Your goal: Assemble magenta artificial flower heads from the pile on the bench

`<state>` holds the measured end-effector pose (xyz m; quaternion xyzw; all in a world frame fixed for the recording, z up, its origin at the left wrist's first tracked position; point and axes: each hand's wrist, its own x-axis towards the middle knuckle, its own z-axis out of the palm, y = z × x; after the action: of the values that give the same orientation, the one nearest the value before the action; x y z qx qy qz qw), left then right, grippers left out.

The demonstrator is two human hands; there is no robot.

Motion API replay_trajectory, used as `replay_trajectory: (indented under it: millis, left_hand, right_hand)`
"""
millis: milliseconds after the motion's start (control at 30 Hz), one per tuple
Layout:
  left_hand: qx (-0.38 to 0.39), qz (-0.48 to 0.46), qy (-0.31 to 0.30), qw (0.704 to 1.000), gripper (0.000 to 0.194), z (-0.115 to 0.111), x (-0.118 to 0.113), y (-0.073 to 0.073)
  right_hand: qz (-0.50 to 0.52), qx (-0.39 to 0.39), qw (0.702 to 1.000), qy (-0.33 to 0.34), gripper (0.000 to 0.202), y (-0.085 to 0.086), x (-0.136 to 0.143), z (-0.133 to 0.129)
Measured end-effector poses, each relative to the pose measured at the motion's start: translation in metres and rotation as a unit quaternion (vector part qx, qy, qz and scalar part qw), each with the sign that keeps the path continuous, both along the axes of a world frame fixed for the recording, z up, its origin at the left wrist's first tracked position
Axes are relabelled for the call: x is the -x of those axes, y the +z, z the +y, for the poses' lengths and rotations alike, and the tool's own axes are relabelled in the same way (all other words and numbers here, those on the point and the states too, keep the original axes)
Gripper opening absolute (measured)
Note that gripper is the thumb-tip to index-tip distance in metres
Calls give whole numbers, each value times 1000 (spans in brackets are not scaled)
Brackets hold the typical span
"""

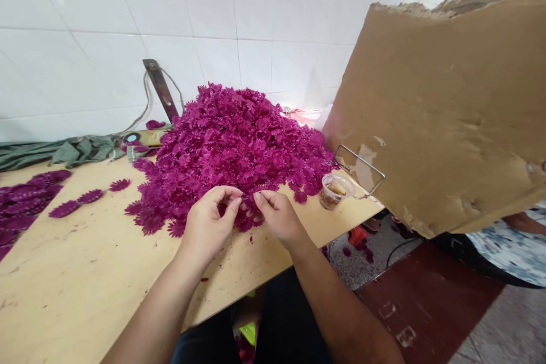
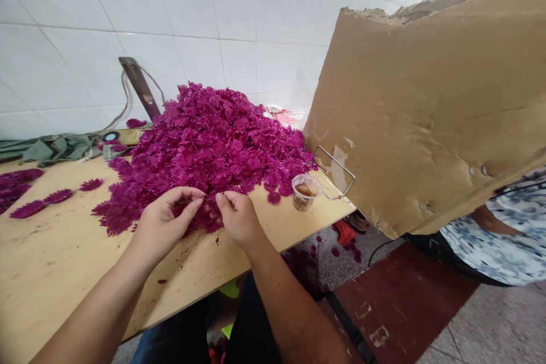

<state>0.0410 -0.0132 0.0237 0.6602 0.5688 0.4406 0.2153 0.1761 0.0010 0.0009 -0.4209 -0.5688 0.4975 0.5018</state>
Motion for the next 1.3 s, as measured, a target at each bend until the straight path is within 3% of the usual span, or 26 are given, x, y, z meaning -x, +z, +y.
replay_trajectory:
  millis: [133,267,467,600,800,967,1100,1167,1233,1300]
  left_hand:
    - [-29,24,0,999,21,-2,2,-1]
    - [-43,43,-5,998,20,-2,1,-4]
    - [-55,31,-19,998,22,2,-4,-12]
    - [-27,5,-22,999,22,6,-9,-15]
    - [25,-132,-13,991,15,15,-13,-14]
    - [34,-335,58,940,12,30,-14,-5]
    - [35,-457,176,871,12,45,4,20]
    - [-7,-483,232,844,17,49,22,33]
    - [-20,-416,174,892,17,50,38,40]
    - [-14,-368,141,919,19,50,47,38]
  right_hand:
    - [-101,-107,985,-86,23,-4,-1,6]
    - [-135,-152,968,-144,20,-3,0,11]
    - [-80,-60,989,-107,19,-5,3,15]
    - [-45,-7,992,-116,29,-1,4,16]
    - [13,26,996,-88,40,3,7,16]
    - [61,8,997,-40,25,7,18,11]
    - [98,7,994,-54,18,11,15,4]
    - [115,24,991,-66,19,11,7,4]
    - [141,58,986,-64,19,10,0,5]
    - [173,98,979,-39,22,9,-3,8]
